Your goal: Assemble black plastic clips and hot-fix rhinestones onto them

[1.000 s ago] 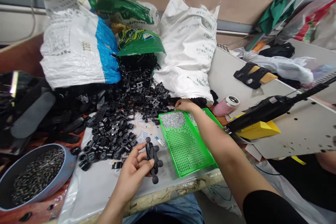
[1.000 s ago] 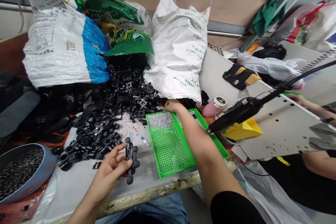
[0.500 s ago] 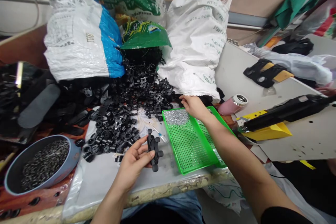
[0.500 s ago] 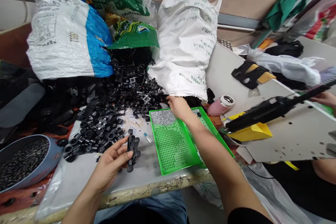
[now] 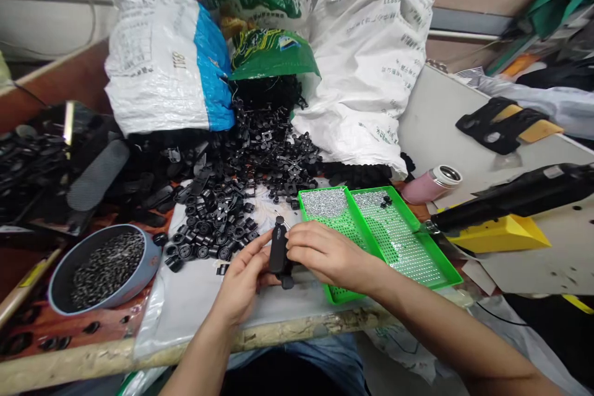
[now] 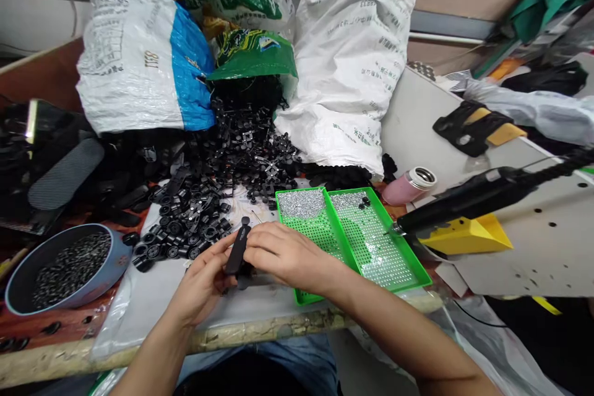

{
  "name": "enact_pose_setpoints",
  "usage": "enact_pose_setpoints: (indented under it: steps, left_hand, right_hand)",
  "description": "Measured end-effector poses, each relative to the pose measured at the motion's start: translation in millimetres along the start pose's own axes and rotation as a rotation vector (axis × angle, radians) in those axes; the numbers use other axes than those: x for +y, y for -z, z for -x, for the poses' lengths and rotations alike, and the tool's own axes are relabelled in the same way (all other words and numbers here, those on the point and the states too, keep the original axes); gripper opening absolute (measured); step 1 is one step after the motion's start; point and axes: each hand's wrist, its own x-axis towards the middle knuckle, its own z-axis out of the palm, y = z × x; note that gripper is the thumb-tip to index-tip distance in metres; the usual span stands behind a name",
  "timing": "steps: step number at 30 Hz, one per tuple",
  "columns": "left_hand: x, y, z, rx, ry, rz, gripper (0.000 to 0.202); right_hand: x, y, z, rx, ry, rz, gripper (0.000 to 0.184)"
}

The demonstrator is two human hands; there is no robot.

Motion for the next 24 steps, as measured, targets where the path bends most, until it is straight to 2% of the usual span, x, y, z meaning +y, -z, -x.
enact_pose_setpoints:
  steps: [3,7,9,12,16,20,24]
  left_hand:
    - [0.7,0.0,0.1,0.040,-0.027,-0.020,0.056]
    - [-3.1,-0.8,-1.5,-0.002,-0.087,-0.032,0.061]
    - [-5.6,-1.5,-1.8,-0.021,-0.101,-0.005,0.063]
    - [-7.9,-2.6,-1.3,-0.021,-0.076,0.035,0.063]
    - [-8.7,-3.7,-0.8,0.007,-0.079,0.083,0.062]
    - [-11.1,-3.8,-2.8,0.017,-0.152,0.097,0.057]
    - [-14.4,-2.6,-5.2,0.029,-0.199,0.087,0.053]
  right_hand:
    - [-3.4,-4.4,3.1,0.078,-0.013,0.048,0.025]
    - [-15.5,-15.3,4.5,0.263,-0.296,0.019,0.018]
    - [-20.7,-20.5,3.7,0.300,-0.432,-0.003,0.016]
    - [-25.1,-25.0,3.4,0.318,-0.546,-0.067,0.015]
    - [-28.4,-27.4,6.1,0.305,-0.605,-0.181,0.017]
    - [-32.3,-30.1,7.5,0.292,-0.603,-0.225,0.037]
    - [-35.3,-28.8,5.4,0.340,-0.577,-0.213,0.022]
